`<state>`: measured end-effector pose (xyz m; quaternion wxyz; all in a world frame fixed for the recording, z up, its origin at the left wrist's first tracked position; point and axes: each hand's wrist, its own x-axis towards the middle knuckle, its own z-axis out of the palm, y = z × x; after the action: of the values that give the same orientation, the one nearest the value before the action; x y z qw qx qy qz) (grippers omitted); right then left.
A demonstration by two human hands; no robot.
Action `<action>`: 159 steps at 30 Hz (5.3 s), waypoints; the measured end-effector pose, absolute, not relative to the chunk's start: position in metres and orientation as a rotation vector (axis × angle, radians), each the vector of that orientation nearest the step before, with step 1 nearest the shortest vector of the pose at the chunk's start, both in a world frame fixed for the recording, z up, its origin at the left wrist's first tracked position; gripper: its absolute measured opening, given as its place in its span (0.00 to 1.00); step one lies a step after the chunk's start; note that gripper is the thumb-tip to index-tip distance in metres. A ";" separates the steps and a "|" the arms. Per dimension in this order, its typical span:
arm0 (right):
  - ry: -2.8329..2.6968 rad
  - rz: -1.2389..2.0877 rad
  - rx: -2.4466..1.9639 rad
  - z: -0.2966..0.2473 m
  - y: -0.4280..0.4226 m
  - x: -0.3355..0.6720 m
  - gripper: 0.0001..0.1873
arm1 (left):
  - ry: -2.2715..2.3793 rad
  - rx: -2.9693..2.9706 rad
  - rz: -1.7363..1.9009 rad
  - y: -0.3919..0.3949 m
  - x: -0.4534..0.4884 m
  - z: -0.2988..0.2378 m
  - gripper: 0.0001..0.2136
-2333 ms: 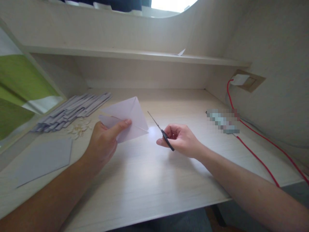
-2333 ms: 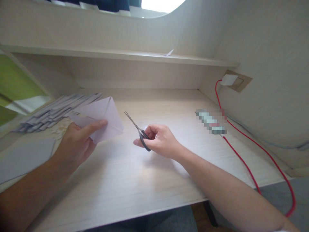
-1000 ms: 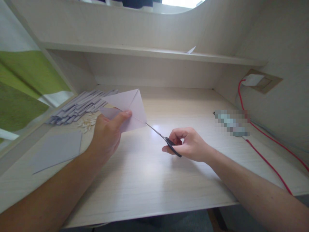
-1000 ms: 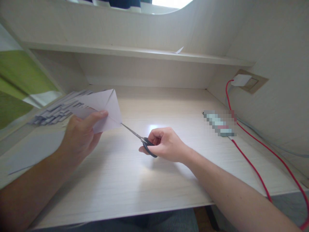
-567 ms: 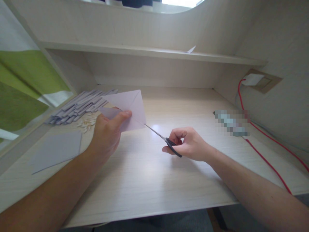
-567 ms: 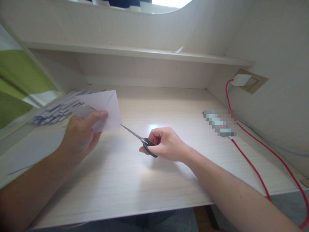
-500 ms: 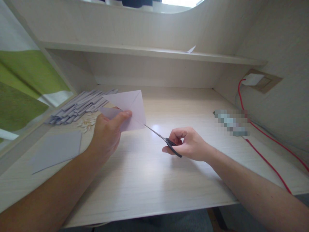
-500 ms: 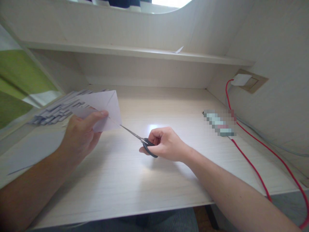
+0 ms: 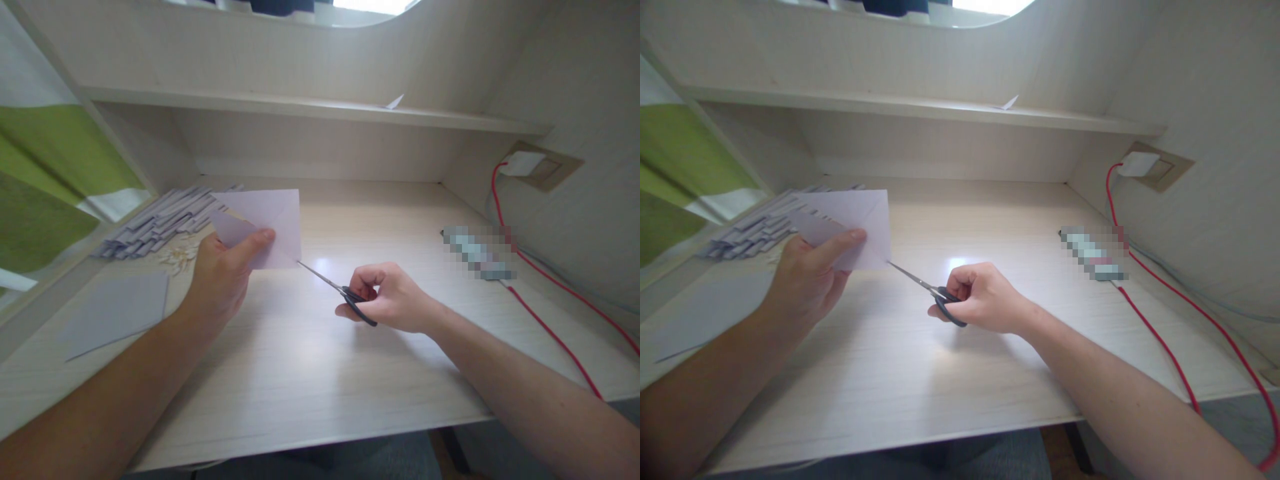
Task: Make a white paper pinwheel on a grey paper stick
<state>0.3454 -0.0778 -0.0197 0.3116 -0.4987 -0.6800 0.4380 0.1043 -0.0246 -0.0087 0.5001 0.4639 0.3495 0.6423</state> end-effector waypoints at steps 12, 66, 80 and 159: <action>-1.786 1.177 -1.304 -0.021 -0.078 0.347 0.24 | 0.822 1.091 1.533 -0.025 0.104 -0.007 0.08; -1.521 1.474 -1.055 -0.023 -0.079 0.333 0.02 | 1.084 1.378 0.894 -0.045 0.117 -0.019 0.11; -1.395 1.262 -1.116 -0.025 -0.073 0.338 0.07 | 1.036 1.513 0.768 -0.038 0.112 -0.022 0.09; -1.427 1.238 -0.930 -0.032 -0.082 0.330 0.08 | 1.078 1.398 0.967 -0.039 0.112 -0.019 0.14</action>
<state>0.3300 -0.0818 -0.0321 0.4949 -0.3838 -0.5888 0.5109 0.1116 -0.0391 -0.0193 0.5347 0.5869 0.4527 0.4059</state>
